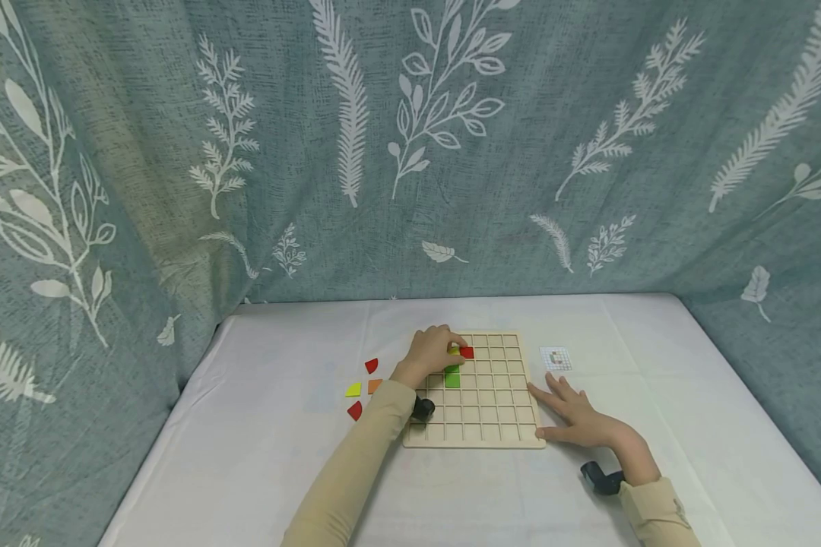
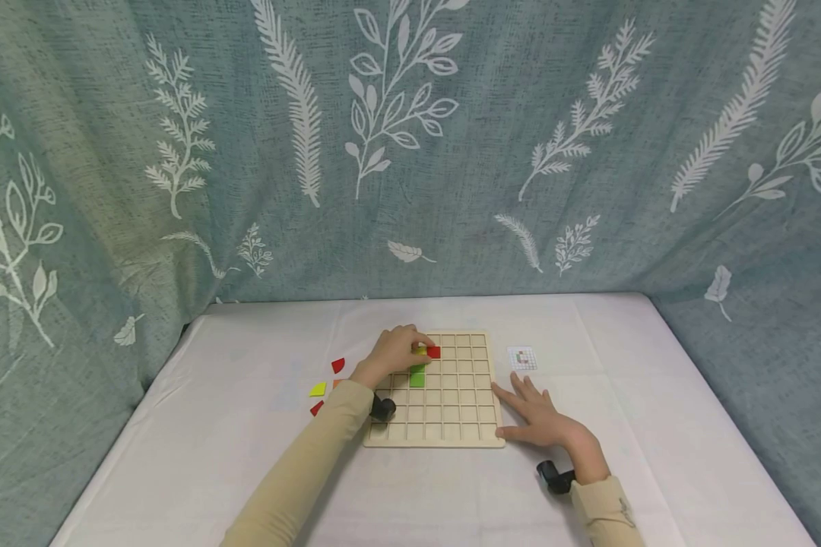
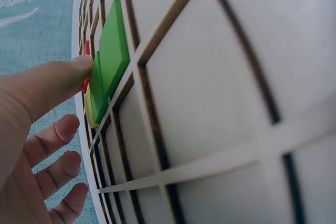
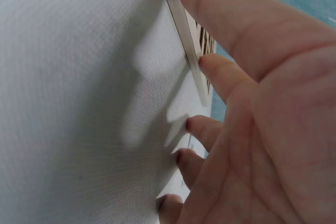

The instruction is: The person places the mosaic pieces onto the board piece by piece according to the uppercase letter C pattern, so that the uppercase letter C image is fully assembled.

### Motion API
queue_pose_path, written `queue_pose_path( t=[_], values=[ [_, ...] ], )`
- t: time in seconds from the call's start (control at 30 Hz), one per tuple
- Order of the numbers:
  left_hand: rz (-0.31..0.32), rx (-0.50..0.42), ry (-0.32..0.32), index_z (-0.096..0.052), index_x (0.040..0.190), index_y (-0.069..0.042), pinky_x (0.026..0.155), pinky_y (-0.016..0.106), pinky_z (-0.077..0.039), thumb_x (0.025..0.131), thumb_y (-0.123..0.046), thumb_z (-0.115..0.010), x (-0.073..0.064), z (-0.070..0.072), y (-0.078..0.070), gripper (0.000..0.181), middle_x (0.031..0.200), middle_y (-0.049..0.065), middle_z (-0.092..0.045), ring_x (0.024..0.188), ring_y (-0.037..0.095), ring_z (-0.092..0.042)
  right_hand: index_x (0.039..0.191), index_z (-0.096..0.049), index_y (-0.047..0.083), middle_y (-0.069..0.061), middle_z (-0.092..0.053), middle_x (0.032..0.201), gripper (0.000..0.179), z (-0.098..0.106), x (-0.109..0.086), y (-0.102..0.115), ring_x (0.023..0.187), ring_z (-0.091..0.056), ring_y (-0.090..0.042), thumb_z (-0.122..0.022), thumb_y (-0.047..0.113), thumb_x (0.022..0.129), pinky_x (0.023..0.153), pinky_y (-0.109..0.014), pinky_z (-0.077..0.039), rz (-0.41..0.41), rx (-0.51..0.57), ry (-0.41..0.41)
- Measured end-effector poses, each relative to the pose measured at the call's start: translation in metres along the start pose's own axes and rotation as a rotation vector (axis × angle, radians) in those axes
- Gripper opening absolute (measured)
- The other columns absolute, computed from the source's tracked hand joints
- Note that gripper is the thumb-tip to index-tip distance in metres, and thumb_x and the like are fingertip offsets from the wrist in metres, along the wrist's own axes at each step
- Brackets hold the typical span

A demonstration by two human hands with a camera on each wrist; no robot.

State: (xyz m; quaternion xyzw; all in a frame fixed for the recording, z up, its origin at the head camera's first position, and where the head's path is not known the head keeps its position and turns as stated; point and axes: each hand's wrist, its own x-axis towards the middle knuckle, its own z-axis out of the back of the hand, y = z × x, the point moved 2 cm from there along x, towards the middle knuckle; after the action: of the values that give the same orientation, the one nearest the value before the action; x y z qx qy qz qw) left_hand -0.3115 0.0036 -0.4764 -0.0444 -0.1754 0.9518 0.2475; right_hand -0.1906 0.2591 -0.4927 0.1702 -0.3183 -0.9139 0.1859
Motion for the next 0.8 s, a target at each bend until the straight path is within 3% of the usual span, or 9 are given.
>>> queue_pose_path(
  t=[0.2, 0.47, 0.6, 0.8],
  values=[
    [-0.019, -0.034, -0.022, -0.068, 0.113, -0.025, 0.07, 0.031, -0.033, 0.083, -0.032, -0.068, -0.003, -0.001, -0.001, 0.03, 0.094, 0.001, -0.06, 0.076, 0.016, -0.051, 0.144, -0.03, 0.006, -0.033, -0.003, 0.149, 0.077, 0.0, 0.0, 0.0, 0.134, 0.007, -0.054, -0.064, 0.038, 0.084, 0.098, -0.07, 0.009, 0.004, -0.003, -0.001],
    [-0.034, -0.073, -0.073, -0.068, 0.112, -0.022, 0.061, 0.025, -0.026, 0.083, -0.032, -0.069, -0.005, -0.002, 0.002, 0.031, 0.079, 0.0, -0.057, 0.063, 0.011, -0.042, 0.144, -0.029, 0.005, -0.033, -0.003, 0.149, 0.077, 0.0, 0.0, 0.0, 0.134, 0.008, -0.054, -0.063, 0.038, 0.084, 0.098, -0.07, 0.009, 0.012, -0.004, 0.0],
    [-0.037, -0.075, -0.106, -0.069, 0.11, -0.021, 0.057, 0.024, -0.028, 0.083, -0.03, -0.069, -0.008, -0.002, 0.004, 0.028, 0.074, 0.001, -0.055, 0.06, 0.01, -0.041, 0.144, -0.029, 0.004, -0.033, -0.002, 0.148, 0.076, 0.001, -0.001, 0.002, 0.134, 0.008, -0.054, -0.063, 0.037, 0.085, 0.098, -0.07, 0.009, 0.015, -0.001, -0.001],
    [-0.034, -0.102, -0.141, -0.07, 0.109, -0.019, 0.063, 0.027, -0.034, 0.083, -0.028, -0.069, -0.016, -0.002, 0.008, 0.027, 0.076, -0.001, -0.056, 0.064, 0.011, -0.045, 0.144, -0.029, 0.004, -0.034, -0.003, 0.148, 0.076, 0.001, -0.002, 0.003, 0.133, 0.008, -0.055, -0.063, 0.036, 0.085, 0.097, -0.07, 0.009, 0.017, -0.003, -0.005]
  ],
)
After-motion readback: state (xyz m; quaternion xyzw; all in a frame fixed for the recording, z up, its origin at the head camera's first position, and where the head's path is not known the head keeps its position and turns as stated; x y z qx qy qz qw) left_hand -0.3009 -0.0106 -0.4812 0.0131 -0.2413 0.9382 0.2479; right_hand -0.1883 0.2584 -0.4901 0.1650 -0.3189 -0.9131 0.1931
